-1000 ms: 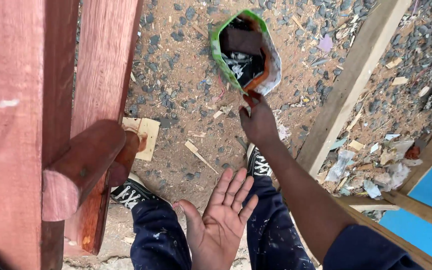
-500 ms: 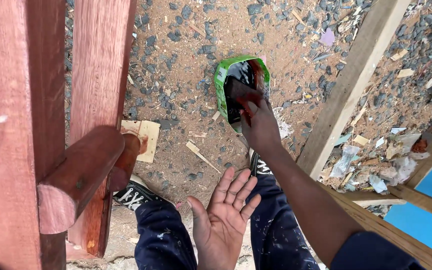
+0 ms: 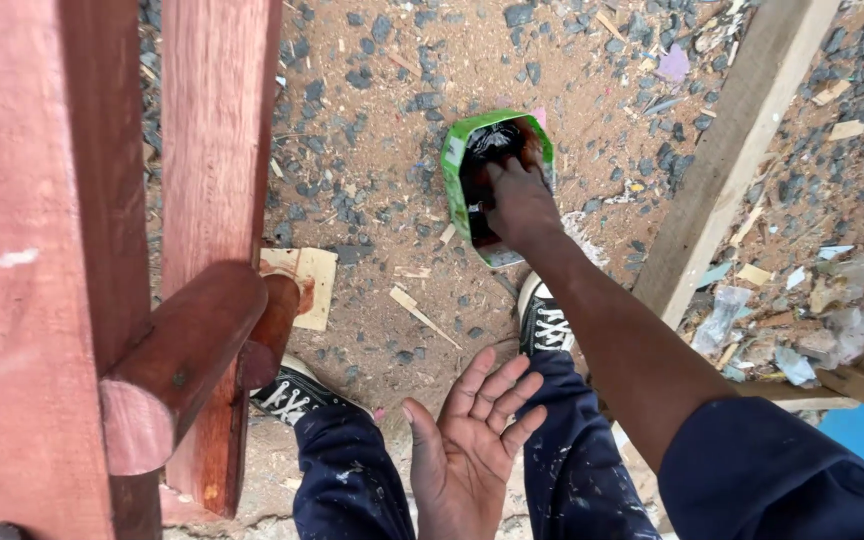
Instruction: Staining a wooden frame by dipping an applicator into wood stain and rubbing it onto the surface
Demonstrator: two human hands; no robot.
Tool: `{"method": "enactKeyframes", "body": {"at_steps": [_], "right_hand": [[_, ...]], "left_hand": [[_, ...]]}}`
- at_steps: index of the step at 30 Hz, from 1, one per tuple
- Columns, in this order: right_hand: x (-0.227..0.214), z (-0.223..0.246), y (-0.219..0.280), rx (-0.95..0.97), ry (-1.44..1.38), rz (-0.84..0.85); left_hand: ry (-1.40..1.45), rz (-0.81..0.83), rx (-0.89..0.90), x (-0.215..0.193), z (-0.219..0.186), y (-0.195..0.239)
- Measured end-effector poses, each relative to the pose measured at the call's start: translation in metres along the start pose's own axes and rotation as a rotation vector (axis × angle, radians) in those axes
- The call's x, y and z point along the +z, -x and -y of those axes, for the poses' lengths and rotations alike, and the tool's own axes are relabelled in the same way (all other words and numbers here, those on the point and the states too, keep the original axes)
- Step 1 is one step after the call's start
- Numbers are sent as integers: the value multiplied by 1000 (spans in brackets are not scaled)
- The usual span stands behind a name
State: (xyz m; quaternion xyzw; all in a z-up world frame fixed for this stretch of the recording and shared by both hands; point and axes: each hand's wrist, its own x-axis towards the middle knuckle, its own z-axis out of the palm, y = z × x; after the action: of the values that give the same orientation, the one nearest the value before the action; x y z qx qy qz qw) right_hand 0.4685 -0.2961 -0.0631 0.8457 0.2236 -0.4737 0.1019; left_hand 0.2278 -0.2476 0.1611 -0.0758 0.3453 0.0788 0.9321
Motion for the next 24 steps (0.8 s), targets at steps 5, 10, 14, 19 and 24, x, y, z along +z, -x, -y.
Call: {"method": "enactKeyframes", "body": {"at_steps": [5,10,14,19,24], "right_hand": [[15,11,11,48,23,-89],[46,7,8,130,31,-99],[37,14,32,-45,-995,-444],[21,15,49,366,-1768,-190],[7,19,57,377,-1933,-28]], "left_hand": [[-68,-113,-50,2,-1,2],[-101,-182,-81,3,-3,2],[-105,-242,-85,9,-6,2],[-109,-277,-92,11,-1,7],[-105,-297,-102,10,3,5]]}}
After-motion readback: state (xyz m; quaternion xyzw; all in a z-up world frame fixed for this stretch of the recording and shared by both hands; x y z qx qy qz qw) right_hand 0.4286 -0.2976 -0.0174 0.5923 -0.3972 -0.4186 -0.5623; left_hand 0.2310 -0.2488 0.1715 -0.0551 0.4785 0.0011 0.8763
